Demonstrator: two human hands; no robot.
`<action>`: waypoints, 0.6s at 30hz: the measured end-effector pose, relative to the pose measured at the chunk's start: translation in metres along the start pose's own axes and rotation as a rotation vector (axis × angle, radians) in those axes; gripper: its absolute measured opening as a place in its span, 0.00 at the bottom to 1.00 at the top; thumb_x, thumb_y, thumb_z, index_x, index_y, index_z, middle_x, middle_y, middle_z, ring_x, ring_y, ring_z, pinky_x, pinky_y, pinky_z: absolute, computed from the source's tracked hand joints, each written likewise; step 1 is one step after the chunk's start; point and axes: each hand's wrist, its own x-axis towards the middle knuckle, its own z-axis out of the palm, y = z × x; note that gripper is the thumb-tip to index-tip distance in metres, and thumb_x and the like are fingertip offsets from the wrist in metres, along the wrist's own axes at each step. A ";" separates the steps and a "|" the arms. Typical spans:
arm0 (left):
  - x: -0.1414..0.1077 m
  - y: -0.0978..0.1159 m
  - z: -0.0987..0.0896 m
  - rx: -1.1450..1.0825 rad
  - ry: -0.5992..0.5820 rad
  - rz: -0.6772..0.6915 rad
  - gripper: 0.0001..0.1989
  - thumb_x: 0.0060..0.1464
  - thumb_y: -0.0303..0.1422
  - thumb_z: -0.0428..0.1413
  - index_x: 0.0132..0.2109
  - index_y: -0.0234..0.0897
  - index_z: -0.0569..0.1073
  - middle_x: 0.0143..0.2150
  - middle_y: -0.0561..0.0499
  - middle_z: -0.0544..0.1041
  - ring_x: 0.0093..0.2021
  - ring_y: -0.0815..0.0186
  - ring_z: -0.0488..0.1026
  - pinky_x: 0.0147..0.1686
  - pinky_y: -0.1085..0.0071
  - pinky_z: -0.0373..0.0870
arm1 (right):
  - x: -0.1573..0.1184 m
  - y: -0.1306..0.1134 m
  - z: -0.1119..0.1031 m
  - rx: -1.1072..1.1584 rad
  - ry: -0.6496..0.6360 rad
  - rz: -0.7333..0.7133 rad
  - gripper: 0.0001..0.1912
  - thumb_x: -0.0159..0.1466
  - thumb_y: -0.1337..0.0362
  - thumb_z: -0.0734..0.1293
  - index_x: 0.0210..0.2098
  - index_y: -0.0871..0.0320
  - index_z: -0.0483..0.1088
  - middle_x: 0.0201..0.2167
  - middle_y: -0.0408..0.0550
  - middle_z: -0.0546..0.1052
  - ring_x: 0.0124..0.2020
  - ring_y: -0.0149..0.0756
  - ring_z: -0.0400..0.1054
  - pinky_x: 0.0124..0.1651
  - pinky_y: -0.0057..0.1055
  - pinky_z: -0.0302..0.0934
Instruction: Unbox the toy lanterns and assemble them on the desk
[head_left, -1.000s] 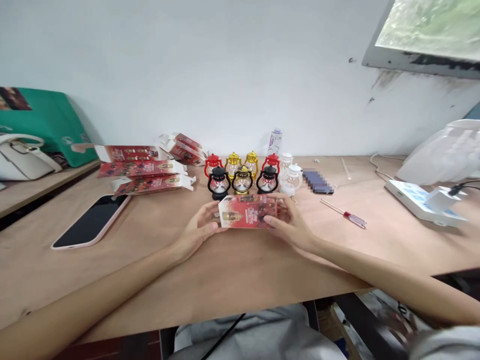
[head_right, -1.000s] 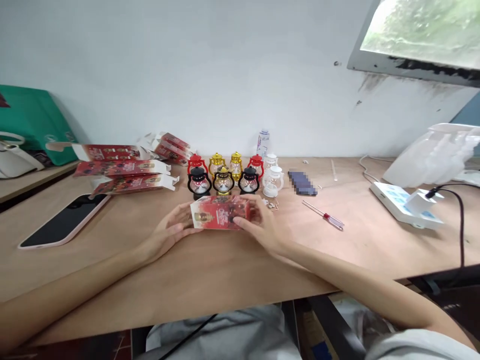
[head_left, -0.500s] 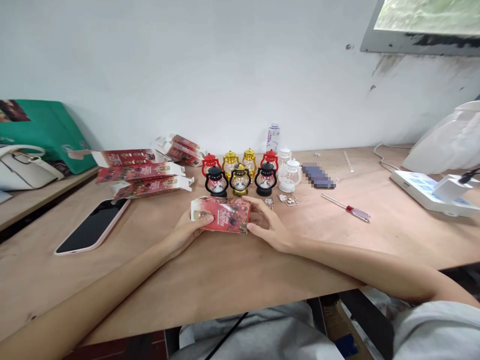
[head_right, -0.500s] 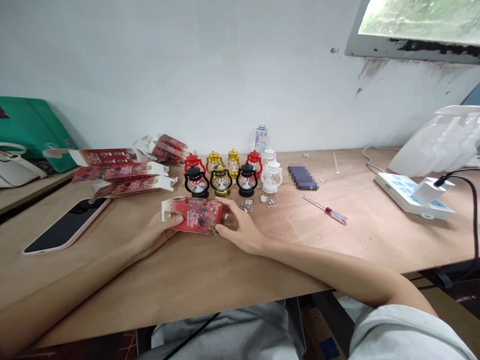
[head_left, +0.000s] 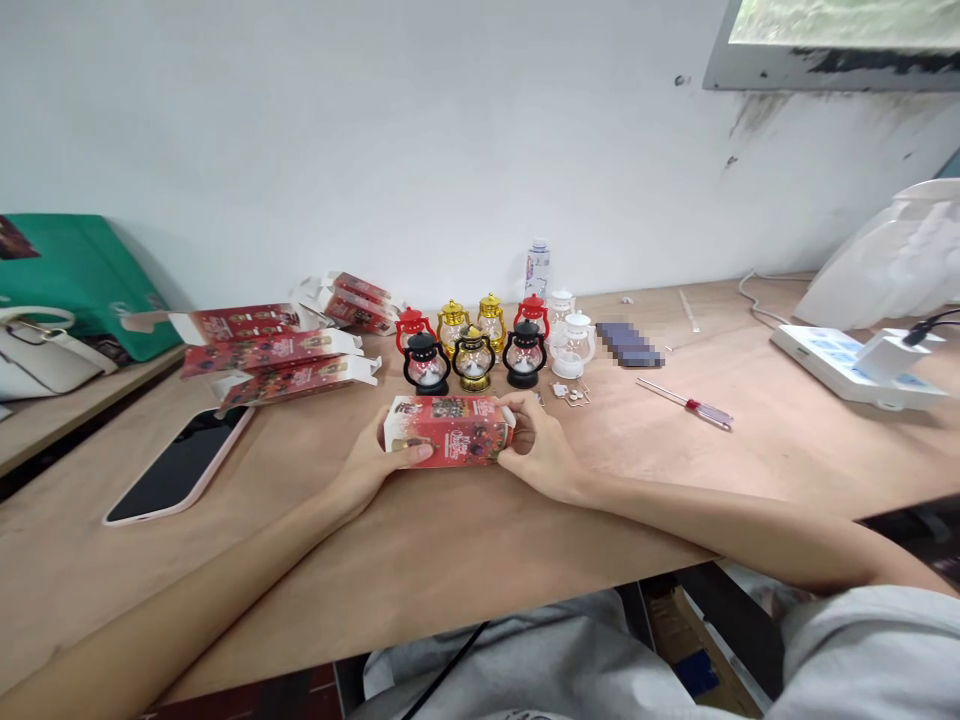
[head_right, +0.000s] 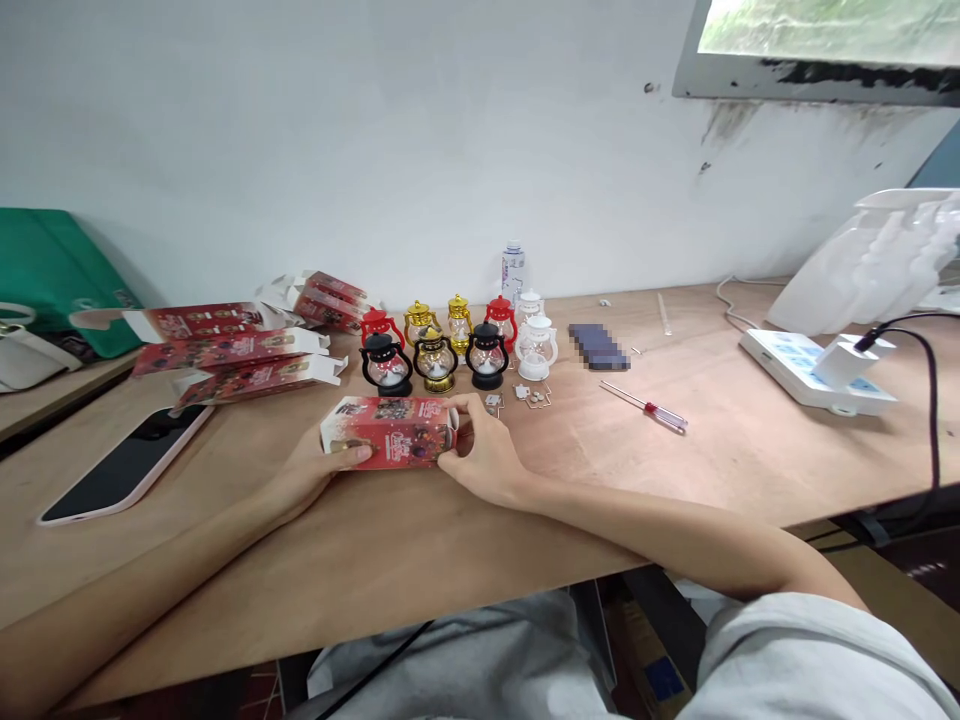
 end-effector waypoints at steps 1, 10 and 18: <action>0.000 0.000 0.000 -0.033 0.004 -0.006 0.34 0.33 0.35 0.70 0.50 0.38 0.68 0.44 0.48 0.79 0.44 0.57 0.76 0.45 0.64 0.73 | 0.000 0.001 -0.002 -0.034 0.036 -0.027 0.24 0.48 0.73 0.62 0.45 0.51 0.60 0.36 0.42 0.74 0.29 0.32 0.68 0.34 0.31 0.66; 0.008 0.005 -0.010 -0.367 0.122 -0.188 0.10 0.48 0.31 0.61 0.39 0.35 0.72 0.32 0.50 0.78 0.29 0.68 0.76 0.30 0.76 0.77 | -0.001 -0.008 -0.017 -0.236 0.031 -0.374 0.25 0.51 0.78 0.55 0.40 0.52 0.72 0.40 0.48 0.68 0.41 0.37 0.66 0.39 0.33 0.63; 0.007 0.008 -0.006 -0.436 0.174 -0.198 0.07 0.51 0.29 0.58 0.40 0.35 0.72 0.33 0.50 0.79 0.29 0.69 0.77 0.31 0.78 0.78 | -0.001 -0.009 -0.018 -0.094 -0.031 -0.361 0.12 0.64 0.62 0.59 0.33 0.55 0.73 0.49 0.50 0.64 0.56 0.43 0.58 0.58 0.44 0.53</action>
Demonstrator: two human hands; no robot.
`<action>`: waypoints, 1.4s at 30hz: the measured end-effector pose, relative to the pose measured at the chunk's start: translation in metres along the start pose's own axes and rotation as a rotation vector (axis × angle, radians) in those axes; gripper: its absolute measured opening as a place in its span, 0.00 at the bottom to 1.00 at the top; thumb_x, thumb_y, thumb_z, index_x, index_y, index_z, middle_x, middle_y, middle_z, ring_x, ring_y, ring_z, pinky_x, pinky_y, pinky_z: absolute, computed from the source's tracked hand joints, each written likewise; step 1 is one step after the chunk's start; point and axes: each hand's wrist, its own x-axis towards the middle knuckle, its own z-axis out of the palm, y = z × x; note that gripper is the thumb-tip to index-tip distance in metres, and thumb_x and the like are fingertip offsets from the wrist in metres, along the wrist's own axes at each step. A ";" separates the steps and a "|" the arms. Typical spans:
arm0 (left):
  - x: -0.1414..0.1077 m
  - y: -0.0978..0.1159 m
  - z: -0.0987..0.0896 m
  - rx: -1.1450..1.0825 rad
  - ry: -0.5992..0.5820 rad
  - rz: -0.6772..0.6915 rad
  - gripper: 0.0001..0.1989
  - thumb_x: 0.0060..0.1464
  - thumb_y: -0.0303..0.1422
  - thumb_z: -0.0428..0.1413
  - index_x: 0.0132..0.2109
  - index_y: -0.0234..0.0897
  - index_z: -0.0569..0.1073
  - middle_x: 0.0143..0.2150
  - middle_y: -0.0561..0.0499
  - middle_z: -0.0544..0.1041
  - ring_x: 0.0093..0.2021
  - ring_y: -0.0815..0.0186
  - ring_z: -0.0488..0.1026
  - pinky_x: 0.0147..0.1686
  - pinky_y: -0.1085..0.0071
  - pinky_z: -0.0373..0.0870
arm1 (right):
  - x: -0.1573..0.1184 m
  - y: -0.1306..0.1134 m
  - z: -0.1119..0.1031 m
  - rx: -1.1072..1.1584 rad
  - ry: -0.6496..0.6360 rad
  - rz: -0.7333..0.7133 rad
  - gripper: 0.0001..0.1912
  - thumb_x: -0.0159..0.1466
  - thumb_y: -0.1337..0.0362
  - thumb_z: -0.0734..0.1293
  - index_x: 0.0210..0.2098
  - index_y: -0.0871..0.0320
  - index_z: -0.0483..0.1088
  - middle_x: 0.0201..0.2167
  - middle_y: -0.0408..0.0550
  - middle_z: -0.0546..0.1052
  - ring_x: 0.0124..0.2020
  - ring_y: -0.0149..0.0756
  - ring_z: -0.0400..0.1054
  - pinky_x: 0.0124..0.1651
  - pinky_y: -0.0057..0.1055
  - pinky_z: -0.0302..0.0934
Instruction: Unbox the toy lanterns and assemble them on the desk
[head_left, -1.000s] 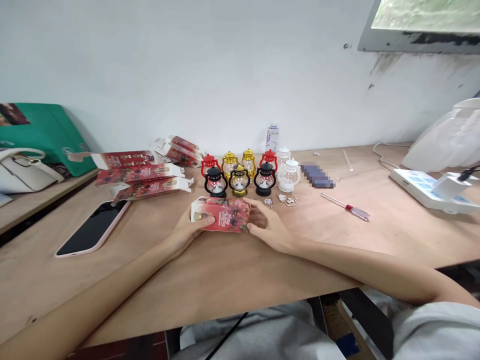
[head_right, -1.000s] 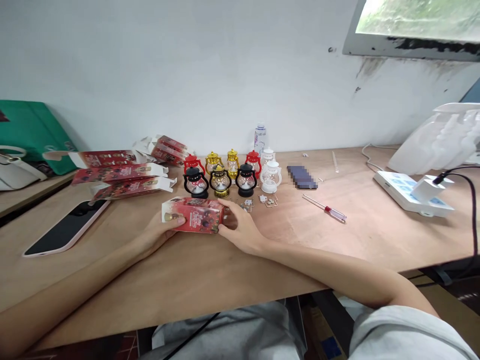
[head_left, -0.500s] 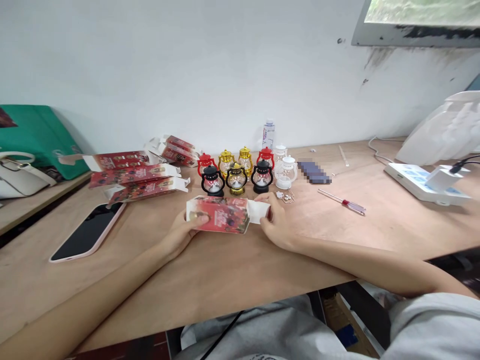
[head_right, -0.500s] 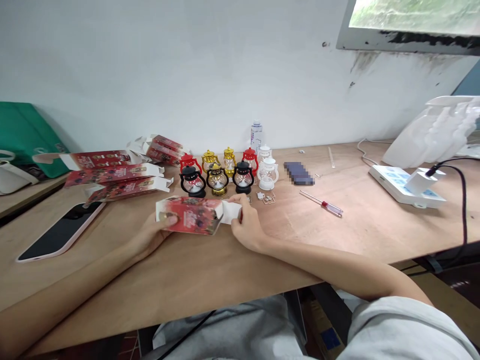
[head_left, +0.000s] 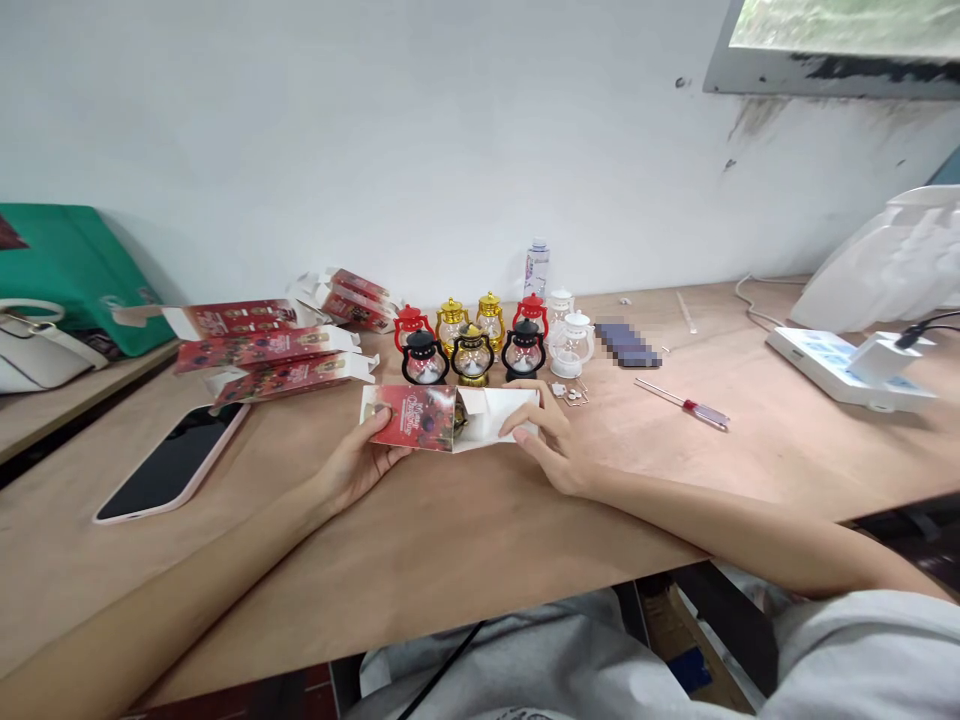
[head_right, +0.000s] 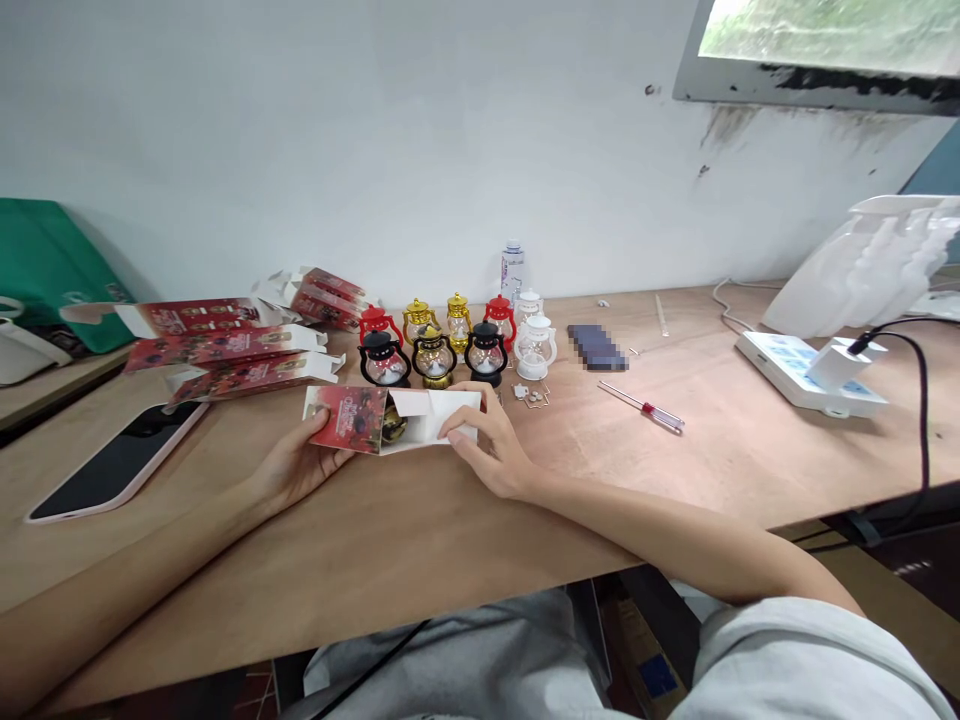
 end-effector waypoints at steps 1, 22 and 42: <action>0.000 -0.001 -0.001 0.009 -0.008 0.009 0.08 0.51 0.29 0.59 0.40 0.35 0.72 0.34 0.51 0.79 0.31 0.69 0.77 0.32 0.78 0.78 | 0.000 0.001 0.001 0.000 0.012 0.017 0.13 0.65 0.60 0.59 0.29 0.56 0.73 0.48 0.50 0.64 0.55 0.43 0.59 0.57 0.43 0.54; -0.014 -0.012 0.006 0.283 -0.232 0.157 0.34 0.31 0.27 0.69 0.50 0.39 0.70 0.42 0.48 0.80 0.47 0.56 0.76 0.49 0.61 0.73 | 0.007 0.011 0.011 0.205 0.192 0.404 0.09 0.54 0.55 0.70 0.26 0.54 0.77 0.35 0.45 0.72 0.44 0.39 0.67 0.54 0.41 0.59; -0.006 -0.011 0.006 0.028 0.049 0.475 0.23 0.35 0.36 0.70 0.38 0.37 0.71 0.36 0.55 0.75 0.34 0.69 0.72 0.31 0.76 0.74 | 0.042 0.010 -0.043 0.471 0.771 0.403 0.11 0.51 0.56 0.71 0.28 0.57 0.71 0.41 0.44 0.72 0.30 0.27 0.67 0.35 0.30 0.66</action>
